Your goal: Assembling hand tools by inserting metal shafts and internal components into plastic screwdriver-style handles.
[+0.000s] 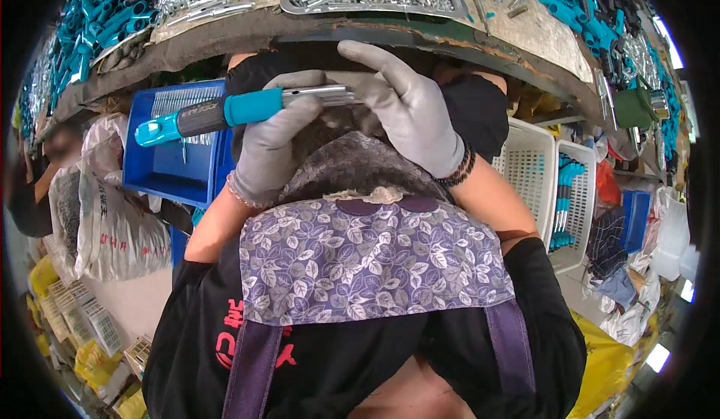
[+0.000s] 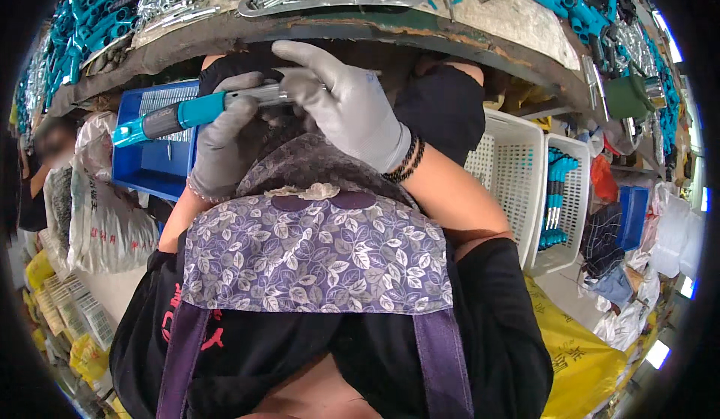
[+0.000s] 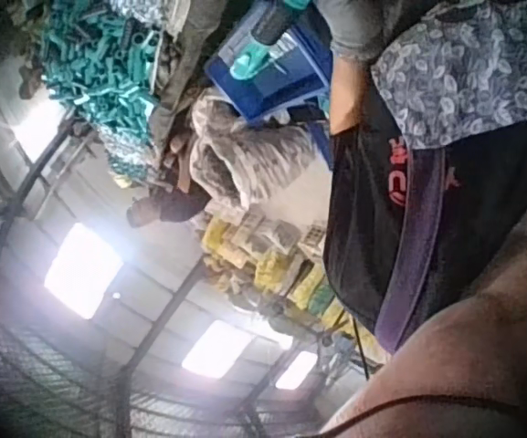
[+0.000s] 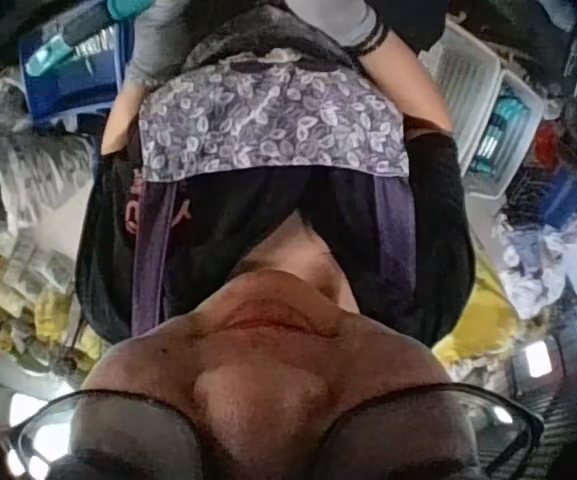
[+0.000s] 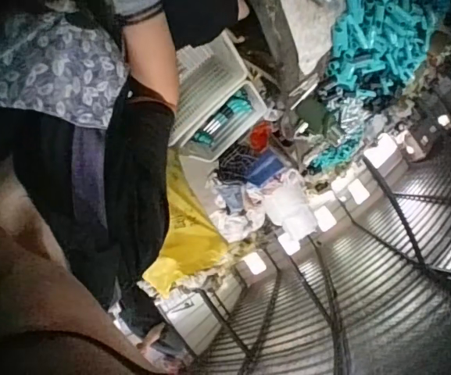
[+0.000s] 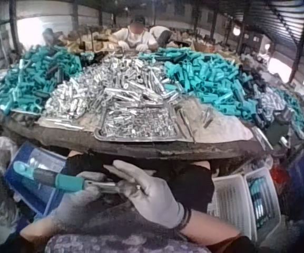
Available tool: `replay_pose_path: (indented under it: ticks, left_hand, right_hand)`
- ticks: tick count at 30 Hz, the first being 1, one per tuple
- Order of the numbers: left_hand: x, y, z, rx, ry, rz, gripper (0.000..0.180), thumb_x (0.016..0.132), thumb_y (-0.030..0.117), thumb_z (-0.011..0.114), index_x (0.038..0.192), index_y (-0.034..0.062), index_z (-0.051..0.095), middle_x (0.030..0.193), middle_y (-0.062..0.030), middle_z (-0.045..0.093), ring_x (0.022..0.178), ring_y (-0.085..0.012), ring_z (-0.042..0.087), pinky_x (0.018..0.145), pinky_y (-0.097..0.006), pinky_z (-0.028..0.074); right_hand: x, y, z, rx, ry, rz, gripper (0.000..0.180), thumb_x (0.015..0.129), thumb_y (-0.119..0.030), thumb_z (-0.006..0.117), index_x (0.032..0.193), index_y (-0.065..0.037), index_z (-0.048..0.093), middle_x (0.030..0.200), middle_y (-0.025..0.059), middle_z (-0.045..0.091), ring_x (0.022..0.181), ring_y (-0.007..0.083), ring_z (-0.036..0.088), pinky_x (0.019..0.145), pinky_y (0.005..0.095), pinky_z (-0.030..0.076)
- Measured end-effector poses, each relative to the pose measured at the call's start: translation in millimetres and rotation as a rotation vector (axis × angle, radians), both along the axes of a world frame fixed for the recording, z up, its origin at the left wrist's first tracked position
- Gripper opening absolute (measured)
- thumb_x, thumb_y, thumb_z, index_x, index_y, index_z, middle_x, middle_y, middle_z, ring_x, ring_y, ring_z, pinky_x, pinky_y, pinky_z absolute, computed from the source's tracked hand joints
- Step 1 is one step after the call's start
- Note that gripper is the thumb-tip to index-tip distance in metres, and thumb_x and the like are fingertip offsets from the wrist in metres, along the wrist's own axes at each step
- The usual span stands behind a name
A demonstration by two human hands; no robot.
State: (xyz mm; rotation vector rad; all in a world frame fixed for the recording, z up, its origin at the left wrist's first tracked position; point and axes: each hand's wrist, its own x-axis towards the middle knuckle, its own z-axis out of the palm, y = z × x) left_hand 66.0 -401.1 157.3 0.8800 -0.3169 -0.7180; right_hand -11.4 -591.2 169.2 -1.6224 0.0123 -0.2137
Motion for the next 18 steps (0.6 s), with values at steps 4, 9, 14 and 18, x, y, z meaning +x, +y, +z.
replay_pose_path:
  ticks: [4,9,14,18]
  left_hand:
    - [-2.9,-4.5,-5.0,0.06,-0.045,-0.087,0.035,0.097,0.009,0.059,0.131,0.0019,0.052,0.12,-0.0136,0.065,0.109,-0.0234,0.065,0.096,-0.042,0.054]
    - [-9.4,-12.4,-8.8,0.113,-0.071,-0.043,0.034,0.097,0.01,0.059,0.13,0.0021,0.053,0.12,-0.0123,0.064,0.104,-0.0208,0.064,0.097,-0.042,0.053]
    - [-4.0,-13.1,-11.8,0.102,0.054,-0.031,0.034,0.099,0.012,0.057,0.131,0.0026,0.052,0.119,-0.0112,0.063,0.101,-0.0186,0.061,0.097,-0.042,0.052]
    - [-3.3,-14.6,-14.0,0.203,0.054,-0.011,0.034,0.1,0.014,0.055,0.132,0.0024,0.052,0.118,-0.0109,0.063,0.101,-0.0183,0.06,0.096,-0.041,0.052]
  right_hand:
    - [-6.6,-4.4,-24.4,0.15,-0.128,0.026,0.051,0.101,-0.048,0.055,0.128,-0.005,0.057,0.09,0.0023,0.069,0.078,0.0088,0.062,0.071,0.0257,0.052]
    - [-20.7,-32.0,-54.6,-0.11,0.121,0.13,0.044,0.097,-0.028,0.069,0.13,-0.002,0.053,0.11,0.0061,0.062,0.086,0.0164,0.061,0.078,0.0281,0.052]
    - [-11.2,-8.6,-39.9,0.069,-0.108,-0.118,0.034,0.095,-0.014,0.069,0.125,-0.001,0.058,0.096,0.0041,0.063,0.078,0.0118,0.061,0.073,0.0258,0.051]
    - [-13.9,-15.5,-26.6,0.096,0.185,-0.021,0.049,0.092,-0.001,0.068,0.138,-0.002,0.049,0.124,0.0085,0.054,0.09,0.006,0.059,0.075,0.0228,0.051]
